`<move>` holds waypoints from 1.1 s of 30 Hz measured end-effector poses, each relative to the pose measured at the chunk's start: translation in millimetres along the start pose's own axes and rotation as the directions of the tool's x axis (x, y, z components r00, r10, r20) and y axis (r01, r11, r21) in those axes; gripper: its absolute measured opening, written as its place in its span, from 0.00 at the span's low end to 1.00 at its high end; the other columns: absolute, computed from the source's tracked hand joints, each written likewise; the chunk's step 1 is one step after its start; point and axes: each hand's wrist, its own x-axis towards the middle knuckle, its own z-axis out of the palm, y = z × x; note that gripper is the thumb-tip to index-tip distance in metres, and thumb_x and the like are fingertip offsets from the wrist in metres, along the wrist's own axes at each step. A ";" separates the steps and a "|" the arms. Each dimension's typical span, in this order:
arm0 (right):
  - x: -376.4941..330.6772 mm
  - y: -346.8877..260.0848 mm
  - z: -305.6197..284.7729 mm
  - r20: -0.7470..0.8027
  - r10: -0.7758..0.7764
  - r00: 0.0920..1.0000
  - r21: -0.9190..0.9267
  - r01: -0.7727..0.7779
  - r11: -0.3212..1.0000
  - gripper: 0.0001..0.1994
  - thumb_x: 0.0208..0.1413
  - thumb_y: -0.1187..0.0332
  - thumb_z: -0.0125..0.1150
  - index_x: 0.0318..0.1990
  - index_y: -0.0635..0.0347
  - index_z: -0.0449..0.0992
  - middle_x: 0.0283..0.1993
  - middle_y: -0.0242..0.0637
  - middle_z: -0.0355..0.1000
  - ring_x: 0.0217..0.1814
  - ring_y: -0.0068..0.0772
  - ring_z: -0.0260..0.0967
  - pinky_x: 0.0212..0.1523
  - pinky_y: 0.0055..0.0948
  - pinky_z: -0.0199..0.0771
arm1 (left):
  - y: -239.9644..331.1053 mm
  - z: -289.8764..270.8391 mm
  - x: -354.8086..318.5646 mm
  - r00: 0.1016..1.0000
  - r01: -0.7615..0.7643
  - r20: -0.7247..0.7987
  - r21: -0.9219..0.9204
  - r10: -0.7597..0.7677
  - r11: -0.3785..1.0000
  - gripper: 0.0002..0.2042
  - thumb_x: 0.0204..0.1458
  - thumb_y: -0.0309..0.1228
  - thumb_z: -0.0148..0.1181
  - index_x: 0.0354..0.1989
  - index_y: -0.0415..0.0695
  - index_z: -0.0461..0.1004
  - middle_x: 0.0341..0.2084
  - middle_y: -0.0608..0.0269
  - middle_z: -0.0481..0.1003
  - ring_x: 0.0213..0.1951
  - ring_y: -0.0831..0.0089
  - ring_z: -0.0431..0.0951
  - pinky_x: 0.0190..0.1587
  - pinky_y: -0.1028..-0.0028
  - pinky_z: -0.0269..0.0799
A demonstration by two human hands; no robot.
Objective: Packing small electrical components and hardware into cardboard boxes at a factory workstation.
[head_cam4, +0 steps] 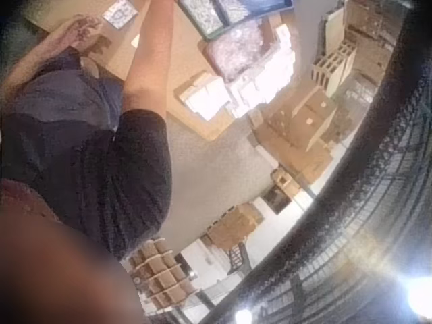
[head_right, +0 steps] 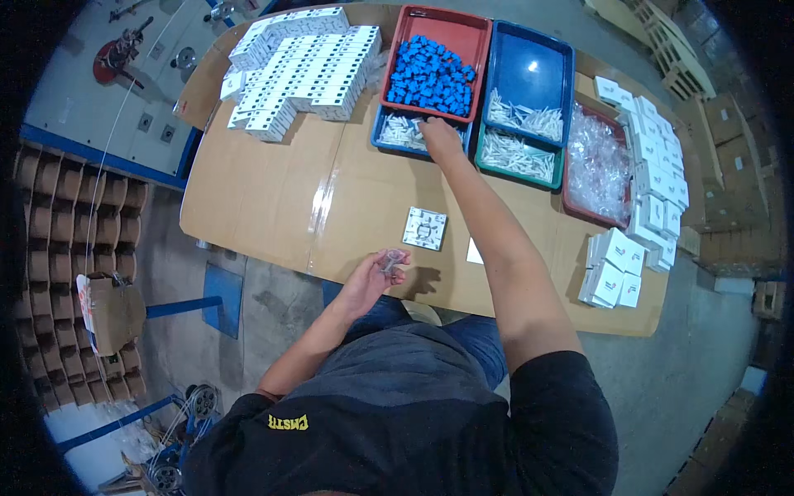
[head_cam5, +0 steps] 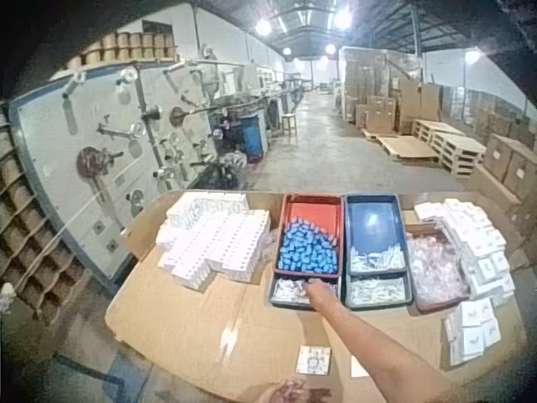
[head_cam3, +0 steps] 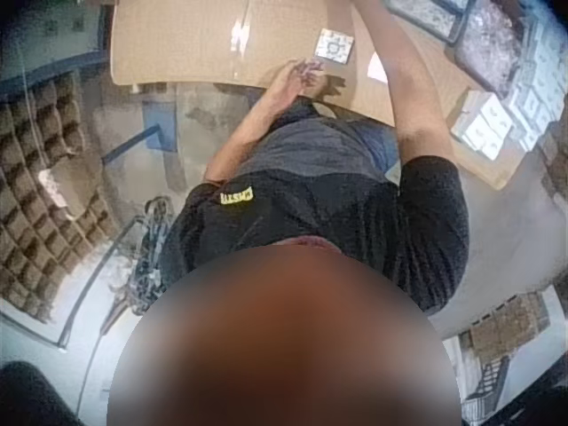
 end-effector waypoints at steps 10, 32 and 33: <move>0.6 8.0 -24.0 -0.226 0.125 0.966 0.160 -0.089 0.983 0.09 0.60 0.66 0.55 0.40 0.56 0.80 0.38 0.48 0.79 0.42 0.55 0.77 0.41 0.52 0.76 | -1.7 1.1 4.4 0.999 -0.013 -0.032 0.006 0.013 1.000 0.21 0.70 0.43 0.42 0.59 0.41 0.72 0.48 0.65 0.77 0.42 0.76 0.75 0.53 0.71 0.69; -208.7 -101.8 -131.7 -0.024 0.501 0.865 0.970 -0.100 0.220 0.09 0.64 0.74 0.61 0.47 0.68 0.82 0.40 0.37 0.82 0.38 0.22 0.78 0.38 0.21 0.78 | 12.5 47.3 24.2 1.000 -0.022 0.008 -0.047 0.023 0.999 0.26 0.71 0.49 0.36 0.61 0.42 0.70 0.48 0.60 0.78 0.42 0.74 0.76 0.51 0.71 0.71; -214.6 -100.6 -133.1 -0.013 0.505 0.863 0.970 -0.113 0.217 0.09 0.64 0.74 0.61 0.47 0.68 0.82 0.40 0.37 0.82 0.38 0.22 0.78 0.38 0.21 0.78 | 13.2 50.2 25.5 1.000 -0.012 0.004 -0.054 0.012 0.998 0.26 0.71 0.49 0.36 0.61 0.42 0.70 0.48 0.60 0.78 0.42 0.74 0.76 0.51 0.71 0.71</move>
